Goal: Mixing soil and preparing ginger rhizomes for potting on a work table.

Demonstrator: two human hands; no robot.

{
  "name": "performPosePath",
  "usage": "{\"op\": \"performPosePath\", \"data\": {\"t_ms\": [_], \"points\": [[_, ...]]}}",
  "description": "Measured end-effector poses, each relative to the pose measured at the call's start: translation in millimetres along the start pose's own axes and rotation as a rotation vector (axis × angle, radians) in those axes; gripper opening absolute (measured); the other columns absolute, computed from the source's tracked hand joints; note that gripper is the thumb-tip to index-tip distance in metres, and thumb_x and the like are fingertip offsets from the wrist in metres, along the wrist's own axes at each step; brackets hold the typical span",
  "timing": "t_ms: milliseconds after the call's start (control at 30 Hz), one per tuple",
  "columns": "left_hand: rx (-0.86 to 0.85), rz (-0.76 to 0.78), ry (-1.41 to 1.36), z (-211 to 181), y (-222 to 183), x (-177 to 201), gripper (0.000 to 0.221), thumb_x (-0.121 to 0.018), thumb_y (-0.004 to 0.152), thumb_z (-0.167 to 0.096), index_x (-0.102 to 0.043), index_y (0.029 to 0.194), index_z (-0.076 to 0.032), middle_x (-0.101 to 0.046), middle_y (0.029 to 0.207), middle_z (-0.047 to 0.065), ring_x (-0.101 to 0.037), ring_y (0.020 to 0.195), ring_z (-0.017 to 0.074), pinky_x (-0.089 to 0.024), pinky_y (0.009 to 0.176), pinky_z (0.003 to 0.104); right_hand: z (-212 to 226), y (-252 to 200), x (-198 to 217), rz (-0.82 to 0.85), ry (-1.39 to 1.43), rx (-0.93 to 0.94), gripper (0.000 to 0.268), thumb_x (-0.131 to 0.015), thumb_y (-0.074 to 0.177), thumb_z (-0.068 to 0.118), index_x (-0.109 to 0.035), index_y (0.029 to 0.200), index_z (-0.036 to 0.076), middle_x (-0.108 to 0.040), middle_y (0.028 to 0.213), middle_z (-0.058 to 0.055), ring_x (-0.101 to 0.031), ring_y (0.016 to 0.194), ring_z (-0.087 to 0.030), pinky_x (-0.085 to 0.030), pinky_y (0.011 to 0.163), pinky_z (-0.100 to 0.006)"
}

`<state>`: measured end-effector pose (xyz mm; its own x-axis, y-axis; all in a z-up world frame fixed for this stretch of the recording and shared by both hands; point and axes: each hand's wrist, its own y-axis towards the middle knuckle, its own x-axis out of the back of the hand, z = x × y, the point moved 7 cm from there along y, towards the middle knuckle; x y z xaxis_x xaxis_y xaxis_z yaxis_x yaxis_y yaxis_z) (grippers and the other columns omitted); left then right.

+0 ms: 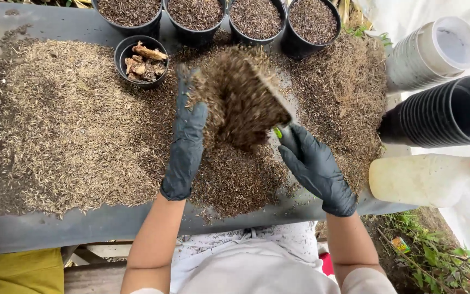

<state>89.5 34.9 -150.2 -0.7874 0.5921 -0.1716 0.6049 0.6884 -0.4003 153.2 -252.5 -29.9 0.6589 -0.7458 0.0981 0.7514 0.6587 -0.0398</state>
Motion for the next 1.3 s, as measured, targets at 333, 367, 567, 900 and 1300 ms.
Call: {"op": "performPosePath", "data": {"t_ms": [333,367,567,900,1300], "points": [[-0.703,0.389,0.184,-92.3,-79.2,0.9,0.032,-0.053,0.107,-0.009,-0.057,0.138,-0.005,-0.031,0.164,0.014,-0.034,0.152,0.0314,-0.027,0.128,0.046,20.3,-16.8,46.6,-0.249,-0.879,-0.304,0.052,-0.072,0.089,0.036,-0.051,0.134,0.018,-0.073,0.112,-0.017,-0.068,0.105,-0.046,-0.051,0.091,-0.059],[-0.714,0.392,0.234,-84.3,-70.8,5.5,0.032,-0.050,0.109,-0.012,-0.058,0.140,-0.006,-0.030,0.165,0.013,-0.031,0.154,0.0307,-0.024,0.129,0.046,11.6,-23.8,55.6,-0.251,-0.884,-0.190,0.046,-0.073,0.090,0.030,-0.055,0.129,0.014,-0.072,0.108,-0.018,-0.069,0.102,-0.045,-0.053,0.087,-0.057],[-0.897,0.061,0.673,-95.1,-72.7,15.7,0.036,-0.065,0.104,-0.042,-0.064,0.127,-0.015,-0.052,0.151,0.009,-0.041,0.143,0.0453,-0.020,0.121,0.064,-14.9,-69.4,72.0,-0.048,-0.759,0.286,0.051,-0.079,0.072,-0.004,-0.075,0.119,0.015,-0.075,0.110,-0.008,-0.071,0.106,-0.034,-0.056,0.090,-0.043],[-1.038,0.023,0.469,-100.4,-66.3,24.4,0.009,-0.065,0.102,-0.009,-0.061,0.109,-0.006,-0.045,0.146,0.017,-0.036,0.144,0.0467,-0.034,0.117,0.063,-8.9,-47.5,-15.7,0.259,-1.298,0.573,0.039,-0.073,0.081,0.018,-0.069,0.113,0.040,-0.066,0.104,0.008,-0.061,0.104,-0.018,-0.039,0.094,-0.042],[-1.079,-0.029,0.506,-123.1,-78.0,38.9,0.019,-0.058,0.105,-0.019,-0.062,0.122,-0.010,-0.045,0.142,0.014,-0.039,0.143,0.0424,-0.034,0.119,0.058,53.7,-49.6,-53.1,0.217,-1.137,0.684,0.019,-0.077,0.082,0.011,-0.069,0.089,0.026,-0.075,0.092,0.001,-0.072,0.081,-0.028,-0.049,0.087,-0.049]]}}
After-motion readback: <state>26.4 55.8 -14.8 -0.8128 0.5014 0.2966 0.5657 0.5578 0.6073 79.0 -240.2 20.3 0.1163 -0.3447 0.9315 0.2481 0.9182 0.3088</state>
